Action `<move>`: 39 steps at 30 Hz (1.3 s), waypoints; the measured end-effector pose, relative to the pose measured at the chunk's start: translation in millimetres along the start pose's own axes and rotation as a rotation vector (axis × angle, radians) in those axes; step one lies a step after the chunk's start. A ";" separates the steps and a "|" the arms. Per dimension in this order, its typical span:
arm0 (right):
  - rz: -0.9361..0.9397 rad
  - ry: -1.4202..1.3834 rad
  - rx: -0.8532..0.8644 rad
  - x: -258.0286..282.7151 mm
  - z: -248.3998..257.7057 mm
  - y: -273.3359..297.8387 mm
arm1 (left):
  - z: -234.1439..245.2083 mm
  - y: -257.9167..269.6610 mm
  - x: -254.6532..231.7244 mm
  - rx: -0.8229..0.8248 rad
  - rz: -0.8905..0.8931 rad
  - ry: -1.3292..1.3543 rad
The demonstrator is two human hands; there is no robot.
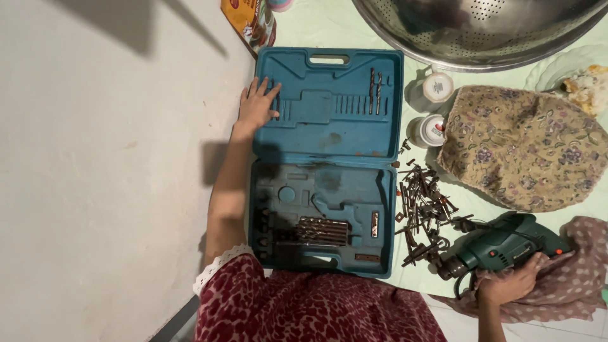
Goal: The person removes drill bits from a blue toolbox, wipes them with a cloth, and places them back into designated slots. The person also handles a power drill and other small metal parts on the table.
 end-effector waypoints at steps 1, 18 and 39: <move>0.017 0.015 -0.013 -0.1 0.1 -0.5 | 0.0 -0.2 -0.1 -0.002 -0.003 0.000; 0.105 -0.025 -0.065 4.7 9.5 -4.8 | -43.2 -21.0 4.2 -0.209 0.004 -0.183; -0.060 -0.142 0.004 9.9 26.9 -8.8 | -23.0 -34.6 -19.7 -0.149 0.235 -0.466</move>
Point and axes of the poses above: each hand's wrist, its own y-axis away from the middle knuckle, its own z-axis out of the back of the hand, x = y × z, the point moved 2 cm from there along -y, towards the middle knuckle, and after that the axes turned 7 degrees about x, right-handed, at the moved point
